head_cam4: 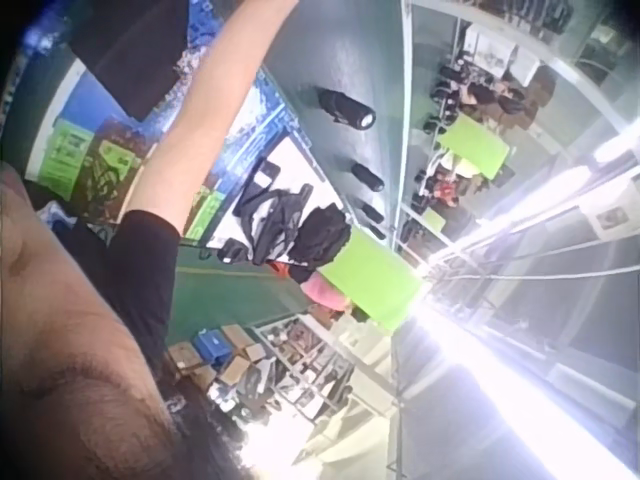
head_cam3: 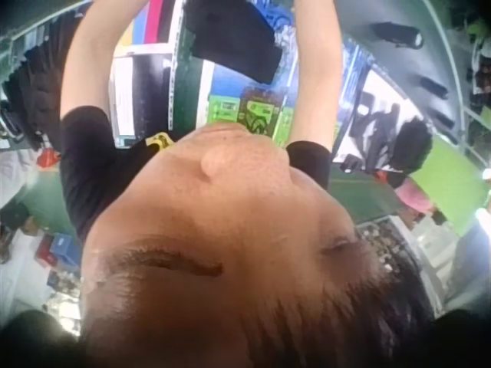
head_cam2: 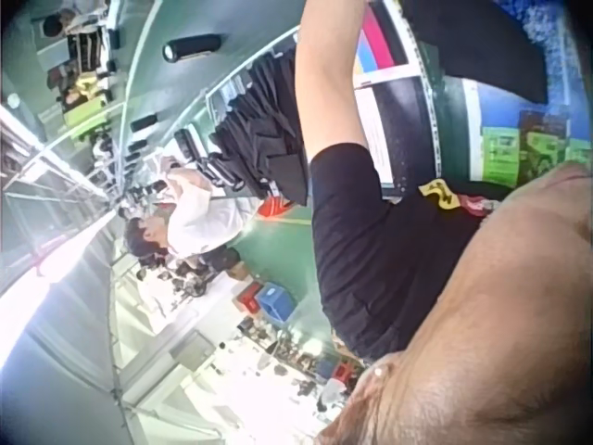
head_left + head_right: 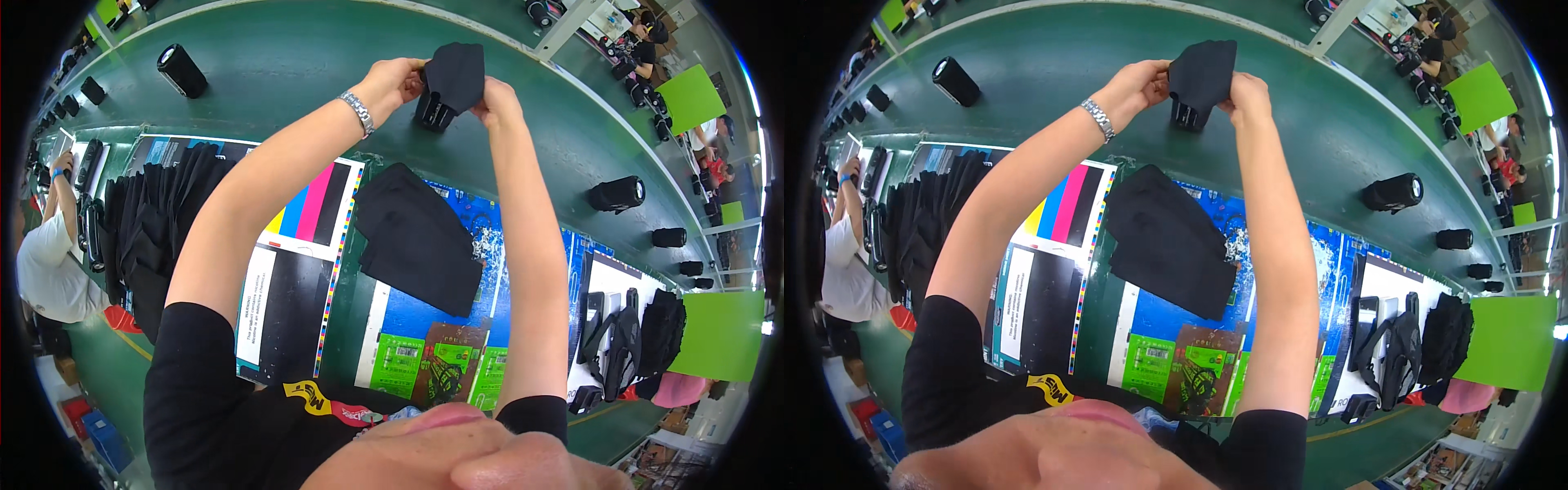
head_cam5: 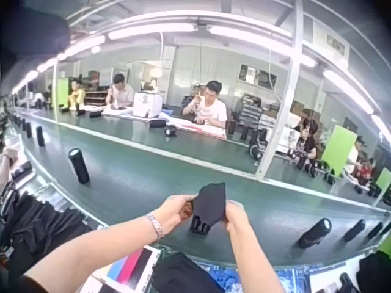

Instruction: The person takes black fabric sleeves from a stack, opens and adjusts each one by hand, and slips them over cylindrical electronic devices.

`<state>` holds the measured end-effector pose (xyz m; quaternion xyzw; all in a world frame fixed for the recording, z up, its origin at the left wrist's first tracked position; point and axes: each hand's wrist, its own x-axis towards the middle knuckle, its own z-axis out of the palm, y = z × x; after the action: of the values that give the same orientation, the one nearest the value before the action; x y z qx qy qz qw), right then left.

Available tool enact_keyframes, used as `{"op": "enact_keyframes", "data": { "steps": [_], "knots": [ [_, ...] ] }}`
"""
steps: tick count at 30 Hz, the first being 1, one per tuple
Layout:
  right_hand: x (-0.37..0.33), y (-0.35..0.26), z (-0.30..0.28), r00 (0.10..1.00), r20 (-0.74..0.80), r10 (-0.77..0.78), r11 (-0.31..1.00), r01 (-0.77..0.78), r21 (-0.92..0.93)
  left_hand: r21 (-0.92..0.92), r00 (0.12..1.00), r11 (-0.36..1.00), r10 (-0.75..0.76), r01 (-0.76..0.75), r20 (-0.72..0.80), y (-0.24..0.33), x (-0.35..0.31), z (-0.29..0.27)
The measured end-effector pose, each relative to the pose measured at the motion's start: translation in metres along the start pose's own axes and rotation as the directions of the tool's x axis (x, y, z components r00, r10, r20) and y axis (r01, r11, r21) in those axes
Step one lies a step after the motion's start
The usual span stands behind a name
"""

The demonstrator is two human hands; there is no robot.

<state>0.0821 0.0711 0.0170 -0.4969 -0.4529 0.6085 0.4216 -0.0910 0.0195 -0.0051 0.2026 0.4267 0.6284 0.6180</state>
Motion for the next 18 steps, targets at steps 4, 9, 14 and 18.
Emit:
{"op": "enact_keyframes", "data": {
  "steps": [4, 9, 14, 18],
  "knots": [
    [0.009, 0.004, -0.02, 0.994, 0.02, 0.11, 0.983, -0.106, -0.15, 0.25, 0.993, 0.961, -0.11, 0.115, -0.033, -0.001, 0.001, 0.008],
    [0.012, -0.001, -0.027, 0.994, 0.0, 0.11, 0.891, -0.098, -0.444, 0.704, 0.98, 0.682, -0.124, 0.197, -0.155, 0.031, 0.019, 0.002],
    [0.01, -0.011, -0.022, 0.998, 0.001, 0.057, 0.802, -0.045, -0.596, 0.492, 0.943, 0.864, -0.244, 0.105, 0.228, 0.016, 0.032, 0.053],
    [0.009, -0.005, -0.035, 0.999, 0.007, 0.032, 0.791, -0.021, -0.611, 0.49, 0.972, 0.868, -0.175, 0.078, 0.155, -0.005, 0.042, 0.058]
  ]
}}
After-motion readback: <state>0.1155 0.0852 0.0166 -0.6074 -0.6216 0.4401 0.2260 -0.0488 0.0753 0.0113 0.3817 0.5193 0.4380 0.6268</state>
